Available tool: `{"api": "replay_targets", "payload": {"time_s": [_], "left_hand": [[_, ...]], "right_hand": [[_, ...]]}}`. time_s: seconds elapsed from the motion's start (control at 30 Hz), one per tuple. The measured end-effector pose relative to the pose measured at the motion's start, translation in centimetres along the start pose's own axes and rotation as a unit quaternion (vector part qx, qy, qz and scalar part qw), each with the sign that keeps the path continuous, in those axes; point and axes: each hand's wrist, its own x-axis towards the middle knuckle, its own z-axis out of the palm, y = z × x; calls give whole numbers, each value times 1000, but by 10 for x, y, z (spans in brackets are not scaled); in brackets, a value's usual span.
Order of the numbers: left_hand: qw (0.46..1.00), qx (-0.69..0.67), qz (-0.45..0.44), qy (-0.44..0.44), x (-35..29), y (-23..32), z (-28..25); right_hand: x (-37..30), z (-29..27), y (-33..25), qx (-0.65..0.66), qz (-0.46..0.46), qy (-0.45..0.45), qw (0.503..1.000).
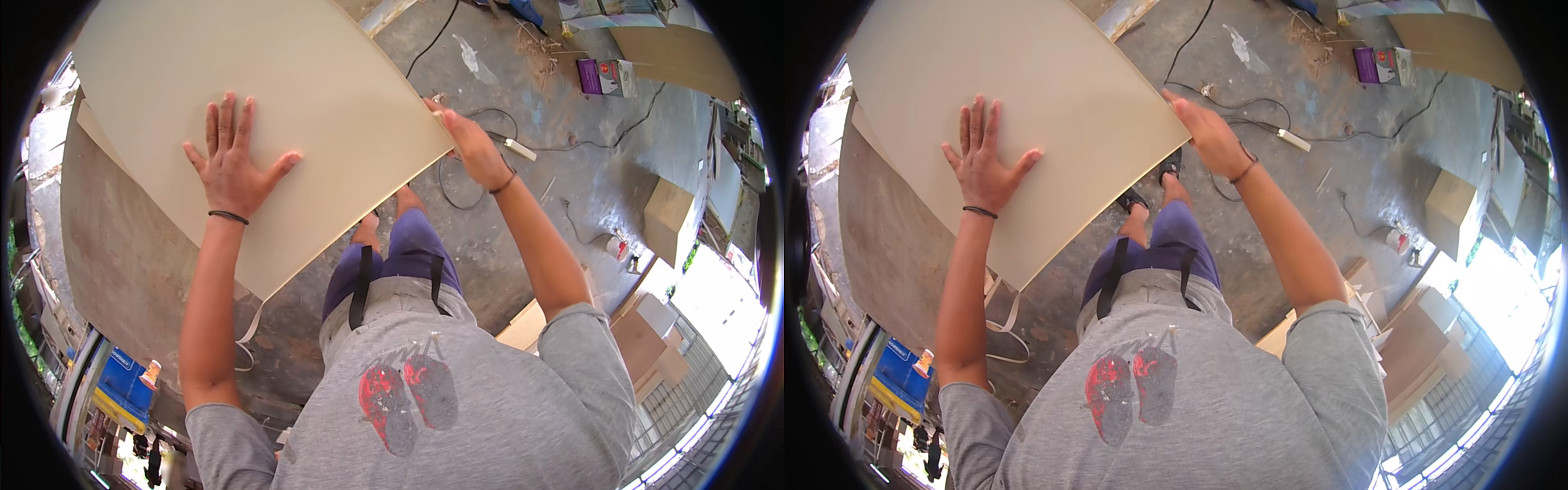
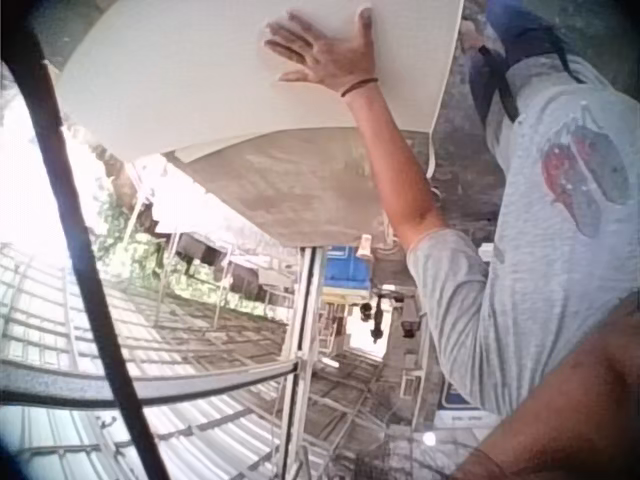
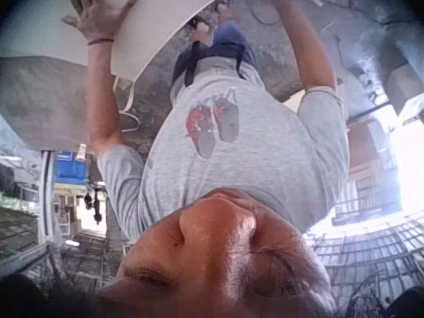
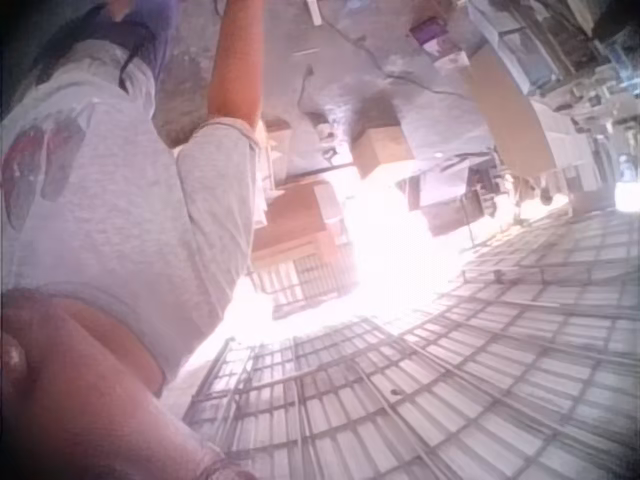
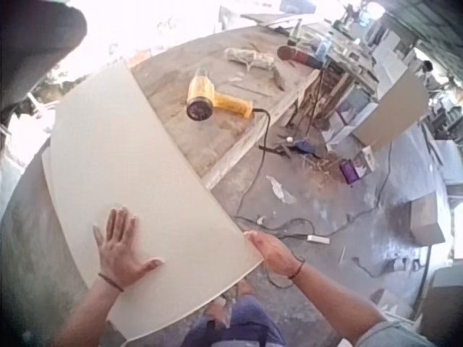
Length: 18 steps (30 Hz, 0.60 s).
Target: The person applies a flexible edge-banding strip to the side of a wooden board, using a heat gun to activate the adhesive and pressing the strip into place by hand.
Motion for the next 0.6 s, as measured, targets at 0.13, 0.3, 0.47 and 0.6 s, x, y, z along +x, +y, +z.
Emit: {"api": "replay_targets", "payload": {"time_s": [0.13,0.3,0.47,0.6], "left_hand": [[1000,-2,6,3,5,-2,-1],[999,14,-34,2,11,6,3],[998,21,-51,-10,16,8,1],[997,29,-74,-10,19,11,2]], "right_hand": [[45,5,2,-17,-102,-12,995],[47,8,-3,-47,-100,-14,994],[36,7,-1,-89,-103,-3,991],[20,8,-3,-104,-87,14,991]]}}
